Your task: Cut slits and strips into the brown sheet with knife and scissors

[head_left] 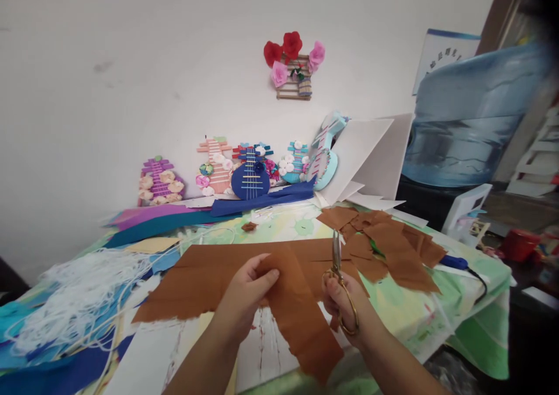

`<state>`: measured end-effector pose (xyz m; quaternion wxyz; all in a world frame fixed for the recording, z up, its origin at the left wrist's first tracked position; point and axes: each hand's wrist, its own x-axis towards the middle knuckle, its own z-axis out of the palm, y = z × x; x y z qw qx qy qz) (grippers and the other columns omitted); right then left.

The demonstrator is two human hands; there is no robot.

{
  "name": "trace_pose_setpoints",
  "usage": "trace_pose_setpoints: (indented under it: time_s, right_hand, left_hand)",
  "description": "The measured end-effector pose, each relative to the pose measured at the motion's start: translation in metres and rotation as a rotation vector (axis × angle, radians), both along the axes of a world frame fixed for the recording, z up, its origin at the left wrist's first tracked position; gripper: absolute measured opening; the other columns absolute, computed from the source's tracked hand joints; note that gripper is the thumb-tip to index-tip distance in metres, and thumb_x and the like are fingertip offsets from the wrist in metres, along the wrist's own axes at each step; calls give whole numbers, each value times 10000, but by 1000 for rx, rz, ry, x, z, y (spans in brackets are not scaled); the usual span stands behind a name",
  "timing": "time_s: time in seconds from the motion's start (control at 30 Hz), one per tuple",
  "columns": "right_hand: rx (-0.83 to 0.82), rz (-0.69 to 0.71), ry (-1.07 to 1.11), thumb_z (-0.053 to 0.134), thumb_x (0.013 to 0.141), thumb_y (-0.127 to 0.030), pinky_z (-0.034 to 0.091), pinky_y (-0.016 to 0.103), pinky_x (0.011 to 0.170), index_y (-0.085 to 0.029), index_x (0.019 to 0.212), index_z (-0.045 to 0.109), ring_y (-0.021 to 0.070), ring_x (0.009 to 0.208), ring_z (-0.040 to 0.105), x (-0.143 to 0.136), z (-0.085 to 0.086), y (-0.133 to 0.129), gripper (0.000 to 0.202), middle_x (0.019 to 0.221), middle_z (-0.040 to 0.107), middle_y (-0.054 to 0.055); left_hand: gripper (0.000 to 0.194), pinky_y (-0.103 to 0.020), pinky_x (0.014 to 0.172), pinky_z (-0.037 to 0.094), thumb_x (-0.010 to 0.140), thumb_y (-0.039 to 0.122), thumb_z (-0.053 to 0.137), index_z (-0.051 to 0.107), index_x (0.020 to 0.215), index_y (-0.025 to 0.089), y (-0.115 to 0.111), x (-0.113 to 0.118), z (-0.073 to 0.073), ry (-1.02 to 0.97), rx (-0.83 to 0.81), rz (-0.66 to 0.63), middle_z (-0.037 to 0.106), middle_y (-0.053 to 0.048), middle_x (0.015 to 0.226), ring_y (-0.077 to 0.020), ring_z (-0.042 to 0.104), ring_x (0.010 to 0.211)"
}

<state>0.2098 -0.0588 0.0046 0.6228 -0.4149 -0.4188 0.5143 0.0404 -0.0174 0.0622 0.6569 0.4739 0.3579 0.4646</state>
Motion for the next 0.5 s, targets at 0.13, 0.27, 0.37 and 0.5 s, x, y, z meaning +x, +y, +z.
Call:
trace_pose_setpoints:
  time_s: [0.13,0.27,0.37,0.5]
  right_hand:
    - [-2,-23,-37,537,659,-590,157,173,343,-200,567,301,38,368,219,10,-12,2,465,443,270,-90]
    - [5,-14,76,518,637,-629,133,182,324,-203,529,284,37,350,164,15,-5,3,499,438,241,-87]
    - [8,-22,184,443,597,-719,172,195,341,-205,541,295,50,363,173,22,11,5,538,469,239,-76]
    - [39,-81,170,403,560,-753,315,258,438,-213,552,349,106,443,311,45,32,2,543,514,308,-34]
  left_hand:
    - [307,-228,593,446,584,283,716,605,852,180,6,0,-4,0,-29,-2,638,-2,736,-142,588,652]
    - [223,-233,575,441,601,273,694,612,781,169,5,14,-3,15,-62,-74,626,7,666,-129,573,578]
    - [172,-257,625,448,614,228,671,618,763,159,5,34,7,2,-60,-129,642,-19,705,-162,595,647]
    - [153,-295,687,453,672,193,600,620,821,165,16,75,23,-21,-58,-213,653,-46,794,-199,605,756]
